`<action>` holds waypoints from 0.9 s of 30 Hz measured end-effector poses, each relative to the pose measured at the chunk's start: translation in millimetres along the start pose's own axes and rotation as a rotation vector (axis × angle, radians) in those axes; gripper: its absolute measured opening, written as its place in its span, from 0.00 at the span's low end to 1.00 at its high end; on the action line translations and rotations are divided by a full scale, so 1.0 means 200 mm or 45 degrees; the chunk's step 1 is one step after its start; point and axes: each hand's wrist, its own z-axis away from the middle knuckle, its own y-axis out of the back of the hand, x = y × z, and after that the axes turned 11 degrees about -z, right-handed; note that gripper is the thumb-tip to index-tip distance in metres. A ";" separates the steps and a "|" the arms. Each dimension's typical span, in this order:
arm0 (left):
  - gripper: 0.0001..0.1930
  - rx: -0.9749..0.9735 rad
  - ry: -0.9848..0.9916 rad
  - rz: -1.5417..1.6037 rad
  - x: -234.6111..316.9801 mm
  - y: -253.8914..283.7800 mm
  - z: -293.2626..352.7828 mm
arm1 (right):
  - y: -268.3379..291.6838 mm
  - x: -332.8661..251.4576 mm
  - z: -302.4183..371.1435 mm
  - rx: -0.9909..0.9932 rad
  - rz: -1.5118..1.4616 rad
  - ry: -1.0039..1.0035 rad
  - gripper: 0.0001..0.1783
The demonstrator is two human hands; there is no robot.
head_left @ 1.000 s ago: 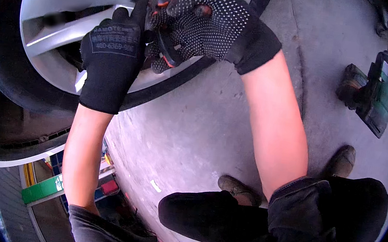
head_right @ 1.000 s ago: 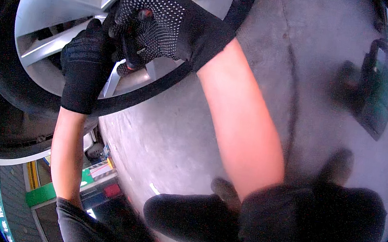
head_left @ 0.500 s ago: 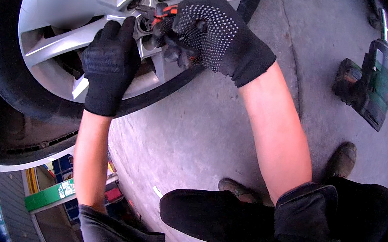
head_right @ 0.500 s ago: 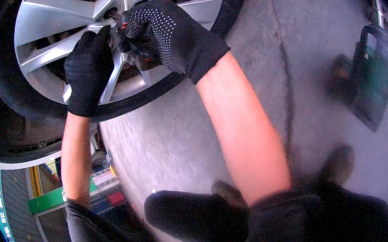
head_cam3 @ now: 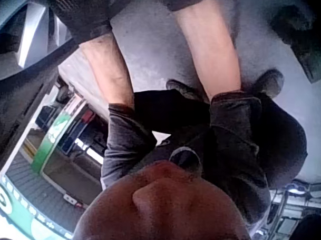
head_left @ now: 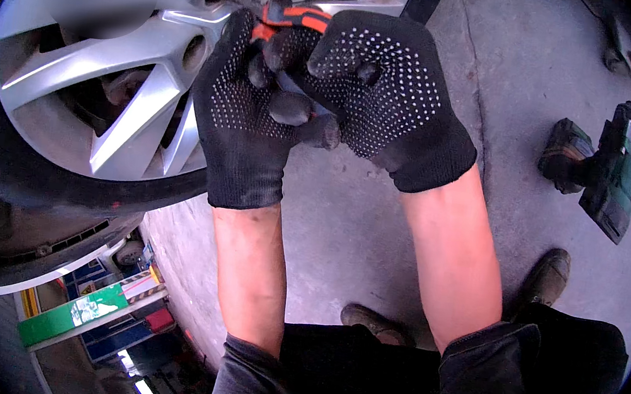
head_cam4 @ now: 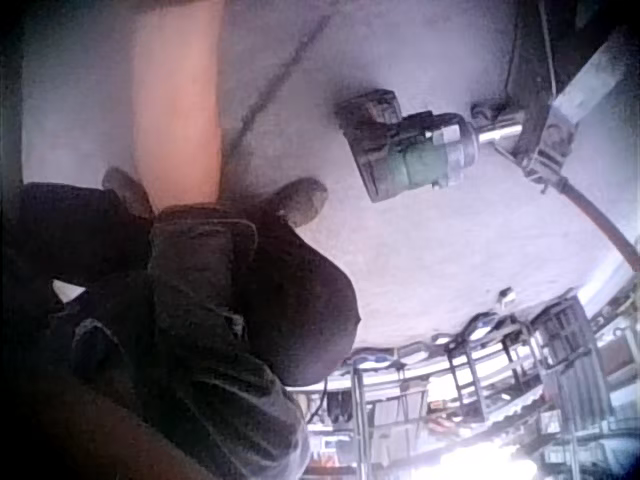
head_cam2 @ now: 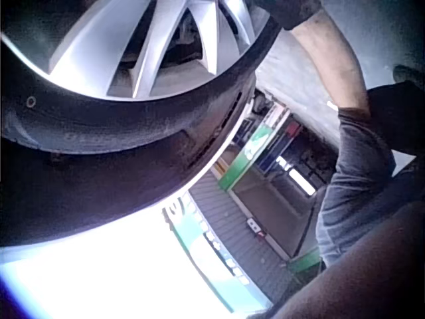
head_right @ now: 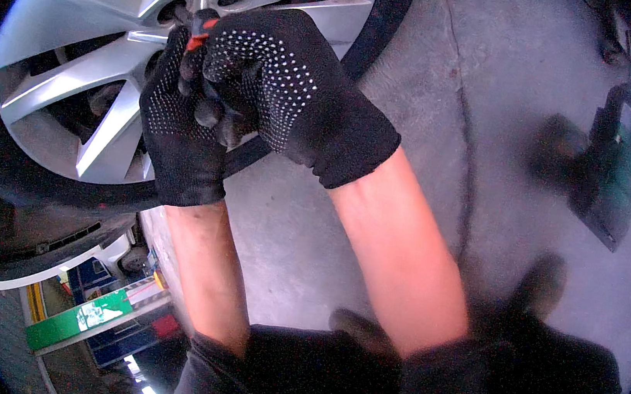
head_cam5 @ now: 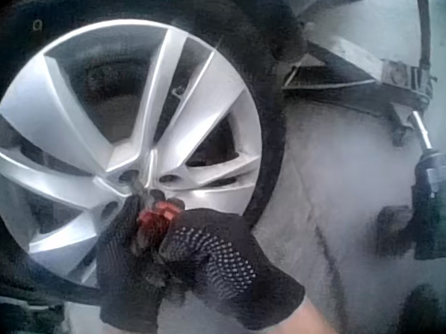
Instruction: The person installs a wheel onto a vehicle by lifting the wheel onto the hub, placing lug nuts by hand, tightening them with a power impact wrench, and removing a plastic center cap with pliers.
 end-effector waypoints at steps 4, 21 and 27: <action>0.16 0.146 -0.079 -0.043 0.03 0.01 -0.05 | -0.05 0.03 -0.04 0.055 -0.146 0.025 0.09; 0.17 0.244 -0.652 -1.240 -0.04 0.07 -0.03 | -0.08 -0.05 0.00 -0.041 0.434 0.036 0.10; 0.12 0.225 -0.558 -0.780 -0.05 0.08 -0.08 | -0.16 -0.01 -0.04 0.143 0.069 0.121 0.09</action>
